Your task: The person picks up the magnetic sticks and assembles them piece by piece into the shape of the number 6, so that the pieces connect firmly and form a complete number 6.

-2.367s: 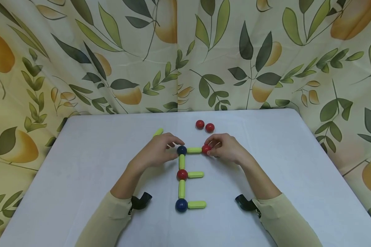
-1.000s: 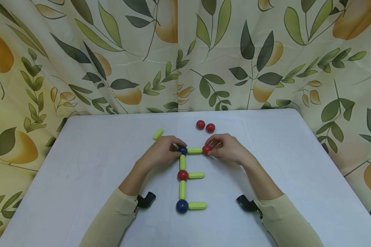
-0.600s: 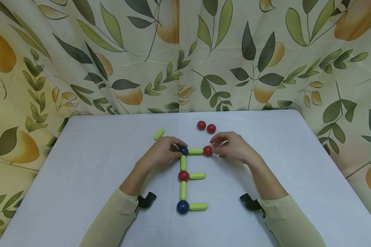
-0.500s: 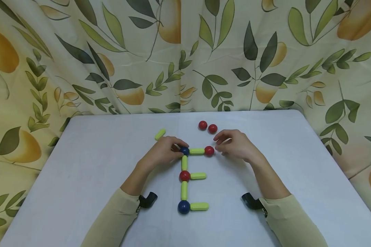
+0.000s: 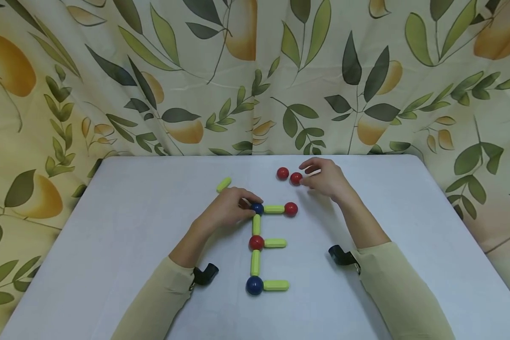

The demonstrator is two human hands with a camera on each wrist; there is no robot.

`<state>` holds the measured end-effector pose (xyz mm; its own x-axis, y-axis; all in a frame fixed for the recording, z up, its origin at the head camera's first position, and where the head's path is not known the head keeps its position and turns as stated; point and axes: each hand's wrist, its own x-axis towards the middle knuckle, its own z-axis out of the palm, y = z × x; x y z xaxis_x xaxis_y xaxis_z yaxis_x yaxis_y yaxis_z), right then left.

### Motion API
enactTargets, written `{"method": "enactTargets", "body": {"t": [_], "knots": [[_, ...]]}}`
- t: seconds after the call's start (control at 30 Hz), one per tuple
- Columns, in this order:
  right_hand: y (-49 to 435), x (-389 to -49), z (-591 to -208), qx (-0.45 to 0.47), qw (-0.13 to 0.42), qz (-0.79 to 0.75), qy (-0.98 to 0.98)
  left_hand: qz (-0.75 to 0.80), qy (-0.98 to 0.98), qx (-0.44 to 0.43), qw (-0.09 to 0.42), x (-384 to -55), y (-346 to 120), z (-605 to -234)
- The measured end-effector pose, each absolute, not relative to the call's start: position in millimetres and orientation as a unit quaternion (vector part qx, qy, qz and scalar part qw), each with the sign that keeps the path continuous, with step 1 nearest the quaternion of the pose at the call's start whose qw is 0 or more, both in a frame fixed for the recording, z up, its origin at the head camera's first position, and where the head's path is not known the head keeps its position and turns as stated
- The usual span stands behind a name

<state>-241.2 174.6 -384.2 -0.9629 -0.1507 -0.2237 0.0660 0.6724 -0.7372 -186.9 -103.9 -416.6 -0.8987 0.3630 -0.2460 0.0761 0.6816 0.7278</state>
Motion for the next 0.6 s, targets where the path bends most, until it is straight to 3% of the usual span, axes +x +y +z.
{"method": "enactTargets", "body": {"t": [0.6], "knots": [[172, -253, -398, -0.009, 0.164, -0.376, 0.912, 0.385, 0.896, 0.120, 0.185, -186, -104, -415]]}}
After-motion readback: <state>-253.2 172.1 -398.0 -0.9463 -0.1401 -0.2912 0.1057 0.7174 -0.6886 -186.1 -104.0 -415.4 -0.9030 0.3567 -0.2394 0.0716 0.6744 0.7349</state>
